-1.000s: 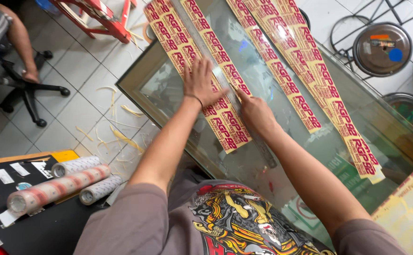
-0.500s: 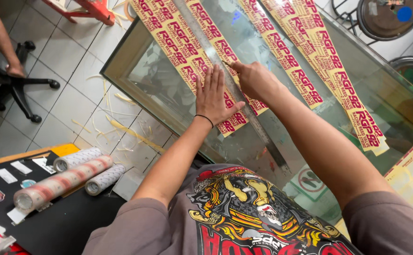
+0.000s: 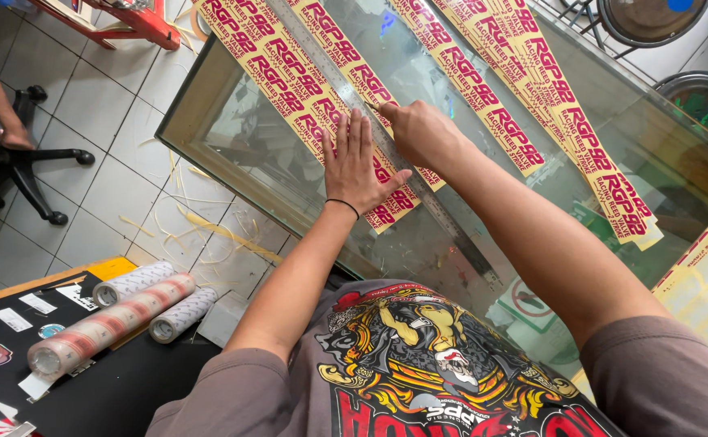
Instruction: The person uses a metal ruler and a utility knife to cut long strips of red and yellow stickers on a glass table. They align the ruler along the sticker sheet and slice through the material to separate the strips.
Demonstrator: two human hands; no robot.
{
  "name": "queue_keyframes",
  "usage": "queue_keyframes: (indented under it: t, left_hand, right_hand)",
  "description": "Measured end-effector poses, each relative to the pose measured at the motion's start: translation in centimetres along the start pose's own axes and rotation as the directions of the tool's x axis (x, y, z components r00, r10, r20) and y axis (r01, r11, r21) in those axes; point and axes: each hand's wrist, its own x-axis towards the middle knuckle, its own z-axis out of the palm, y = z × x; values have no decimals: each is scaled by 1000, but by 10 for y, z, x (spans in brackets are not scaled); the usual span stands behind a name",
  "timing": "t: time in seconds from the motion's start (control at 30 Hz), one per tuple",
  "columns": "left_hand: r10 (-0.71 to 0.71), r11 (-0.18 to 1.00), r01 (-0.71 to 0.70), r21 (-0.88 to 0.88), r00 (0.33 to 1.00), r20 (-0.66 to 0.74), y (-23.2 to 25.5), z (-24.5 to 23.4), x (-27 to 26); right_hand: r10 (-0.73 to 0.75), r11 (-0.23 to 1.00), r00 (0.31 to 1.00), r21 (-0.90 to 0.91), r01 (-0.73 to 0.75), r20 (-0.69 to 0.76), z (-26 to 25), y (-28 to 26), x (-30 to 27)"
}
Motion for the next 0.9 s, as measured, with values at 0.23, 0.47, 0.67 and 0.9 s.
queue_keyframes:
  t: [0.23, 0.47, 0.67, 0.9]
  left_hand:
    - [-3, 1000, 3, 6, 1000, 7, 0, 0, 0]
    - [-8, 1000, 8, -2, 1000, 22, 0, 0, 1]
    - [-7, 1000, 7, 2, 1000, 9, 0, 1, 1]
    - [-1, 1000, 1, 9, 1000, -11, 0, 1, 0]
  right_hand:
    - [-5, 1000, 1000, 15, 5, -13, -7, -11, -8]
    - [5, 1000, 1000, -1, -5, -1, -8, -12, -9]
    - [5, 1000, 1000, -5, -5, 7, -7, -13, -9]
    - [-5, 1000, 1000, 21, 5, 19, -16, -20, -14]
